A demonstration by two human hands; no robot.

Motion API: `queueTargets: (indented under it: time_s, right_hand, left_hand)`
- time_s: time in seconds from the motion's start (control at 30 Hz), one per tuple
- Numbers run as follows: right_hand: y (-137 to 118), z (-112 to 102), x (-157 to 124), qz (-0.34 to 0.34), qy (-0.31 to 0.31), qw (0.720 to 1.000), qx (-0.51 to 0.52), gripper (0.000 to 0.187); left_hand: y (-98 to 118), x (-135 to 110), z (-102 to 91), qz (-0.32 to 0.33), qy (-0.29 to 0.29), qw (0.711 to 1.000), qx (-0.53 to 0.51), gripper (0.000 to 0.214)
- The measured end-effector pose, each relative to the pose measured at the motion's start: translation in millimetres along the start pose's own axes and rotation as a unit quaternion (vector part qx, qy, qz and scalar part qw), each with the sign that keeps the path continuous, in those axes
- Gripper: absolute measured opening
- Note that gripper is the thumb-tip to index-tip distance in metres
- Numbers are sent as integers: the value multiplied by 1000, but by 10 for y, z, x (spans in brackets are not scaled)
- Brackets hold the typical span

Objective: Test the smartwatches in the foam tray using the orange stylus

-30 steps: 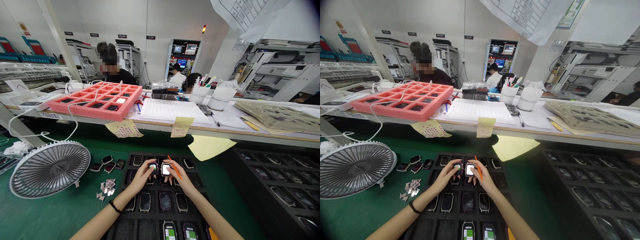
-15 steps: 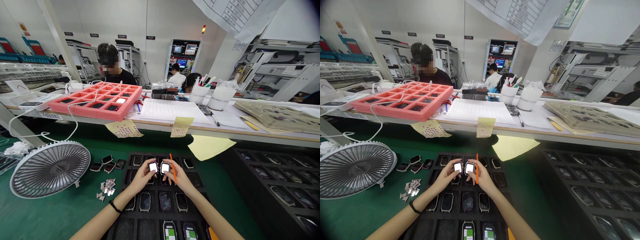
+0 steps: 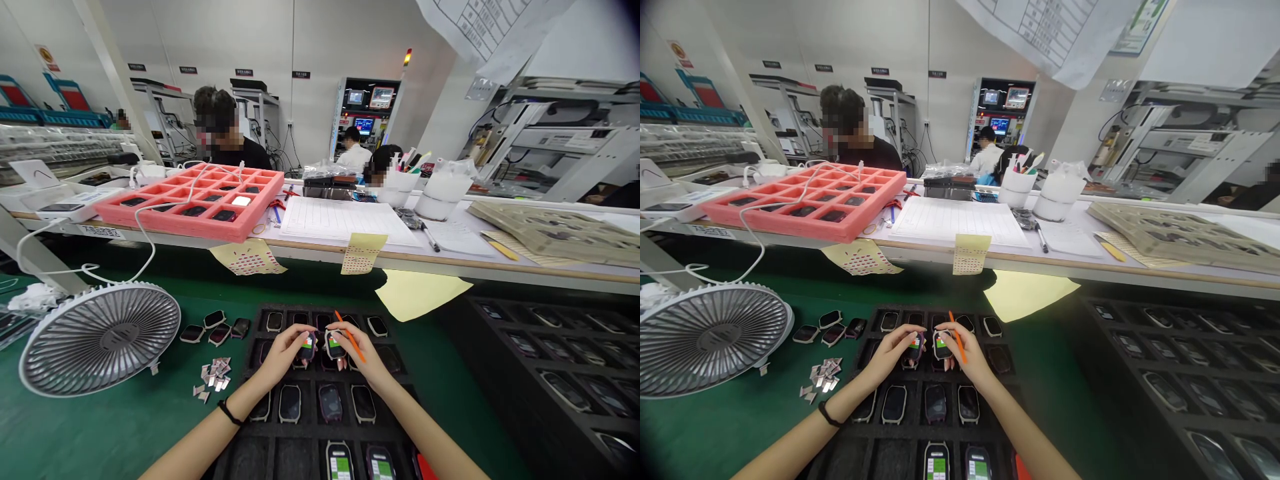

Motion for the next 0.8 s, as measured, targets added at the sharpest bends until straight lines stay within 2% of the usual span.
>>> queueTargets:
  time_s: [0.37,0.8]
  right_hand:
    - [29,18,34,-6,-17,1000,-16,39]
    - [53,19,32,-8,-22,1000,0,37]
  left_hand:
    - [-50,3,47,-12,-21,999,-47,43]
    - [-117,13,-14,-18,-12,1000,-19,40]
Point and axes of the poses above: each hand's wrist, its own x-axis towards the middle knuckle, its own z-axis out of the palm, y = z × x, the point moved 5 cm from there along x, towards the middle knuckle, and after that the axes turned 7 degrees about -x, right-handed, at the moved point
